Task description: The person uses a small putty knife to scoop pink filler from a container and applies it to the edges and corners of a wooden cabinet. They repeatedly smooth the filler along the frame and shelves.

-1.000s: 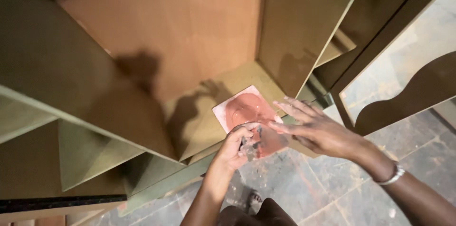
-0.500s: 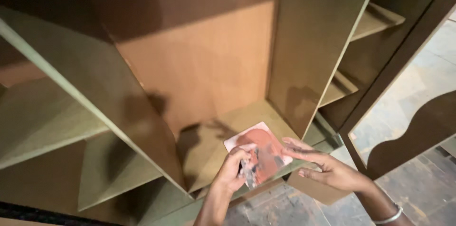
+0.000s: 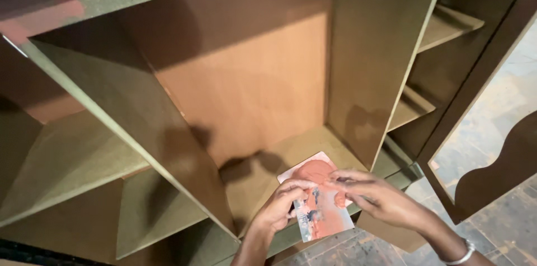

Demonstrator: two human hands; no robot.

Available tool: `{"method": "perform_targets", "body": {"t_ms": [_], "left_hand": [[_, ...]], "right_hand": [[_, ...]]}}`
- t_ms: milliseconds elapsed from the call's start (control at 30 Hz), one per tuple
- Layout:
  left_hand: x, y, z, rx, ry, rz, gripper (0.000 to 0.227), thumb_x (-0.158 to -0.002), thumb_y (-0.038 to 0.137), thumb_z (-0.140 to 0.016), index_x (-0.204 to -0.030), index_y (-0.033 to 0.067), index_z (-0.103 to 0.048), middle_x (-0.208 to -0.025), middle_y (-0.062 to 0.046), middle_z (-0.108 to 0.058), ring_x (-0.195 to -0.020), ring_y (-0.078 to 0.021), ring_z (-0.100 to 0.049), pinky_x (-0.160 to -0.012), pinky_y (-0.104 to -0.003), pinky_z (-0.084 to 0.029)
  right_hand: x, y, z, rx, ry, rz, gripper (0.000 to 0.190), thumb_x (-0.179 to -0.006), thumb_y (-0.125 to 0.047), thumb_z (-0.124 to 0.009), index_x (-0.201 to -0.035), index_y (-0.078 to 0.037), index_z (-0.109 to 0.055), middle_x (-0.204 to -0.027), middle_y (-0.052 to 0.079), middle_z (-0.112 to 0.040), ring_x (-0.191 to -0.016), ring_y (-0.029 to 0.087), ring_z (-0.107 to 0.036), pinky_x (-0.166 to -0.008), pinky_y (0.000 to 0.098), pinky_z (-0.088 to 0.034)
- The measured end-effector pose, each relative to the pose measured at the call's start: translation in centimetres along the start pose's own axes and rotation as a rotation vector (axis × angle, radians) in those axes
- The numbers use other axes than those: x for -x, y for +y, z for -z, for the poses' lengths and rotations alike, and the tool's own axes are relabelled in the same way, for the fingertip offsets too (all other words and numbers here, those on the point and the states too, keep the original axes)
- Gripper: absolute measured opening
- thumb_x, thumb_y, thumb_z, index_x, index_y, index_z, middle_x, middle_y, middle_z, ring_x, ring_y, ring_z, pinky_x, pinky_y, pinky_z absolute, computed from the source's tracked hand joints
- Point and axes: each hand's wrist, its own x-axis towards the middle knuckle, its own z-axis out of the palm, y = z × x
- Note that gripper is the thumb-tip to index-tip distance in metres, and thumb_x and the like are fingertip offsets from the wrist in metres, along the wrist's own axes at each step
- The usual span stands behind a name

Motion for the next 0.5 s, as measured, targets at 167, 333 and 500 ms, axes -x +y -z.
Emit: {"method": "perform_targets", "body": {"t_ms": [167, 333, 500], "left_hand": [[-0.8, 1.7, 1.0, 0.118, 0.117, 0.083, 0.038, -0.084, 0.005, -0.056, -0.119, -0.0036, -0.068, -0.089, -0.010, -0.068, -0.059, -0.0142, -0.059, -0.055, -0.030, -0.059], [-2.7, 6.2, 0.2, 0.332, 0.029, -0.089, 0.036, -0.087, 0.010, -0.056, -0.119, -0.0020, -0.066, -0.085, -0.008, -0.069, -0.055, -0.0132, -0.059, -0.047, -0.026, -0.050], [-1.8, 14.8, -5.8, 0.288, 0.049, -0.119, 0.044, -0.088, 0.010, -0.045, -0.125, -0.0085, -0.060, -0.090, -0.008, -0.069, -0.062, -0.0107, -0.061, -0.056, -0.024, -0.051]], "right_hand": [[-0.7, 1.0, -1.3, -0.139, -0.035, 0.064, 0.053, -0.091, 0.002, -0.057, -0.141, -0.017, -0.062, -0.148, 0.009, -0.061, -0.138, 0.025, -0.056, -0.109, 0.0395, -0.047], [-2.2, 1.8, 4.1, -0.426, -0.024, 0.226, 0.037, -0.100, -0.006, -0.063, -0.137, -0.005, -0.068, -0.140, 0.013, -0.070, -0.133, 0.028, -0.063, -0.113, 0.0441, -0.050], [-8.1, -0.8, 13.5, -0.834, 0.708, 0.351, 0.070, -0.101, -0.015, -0.060, -0.163, -0.007, -0.028, -0.138, 0.011, -0.061, -0.112, 0.021, -0.066, -0.095, 0.0380, -0.057]]}}
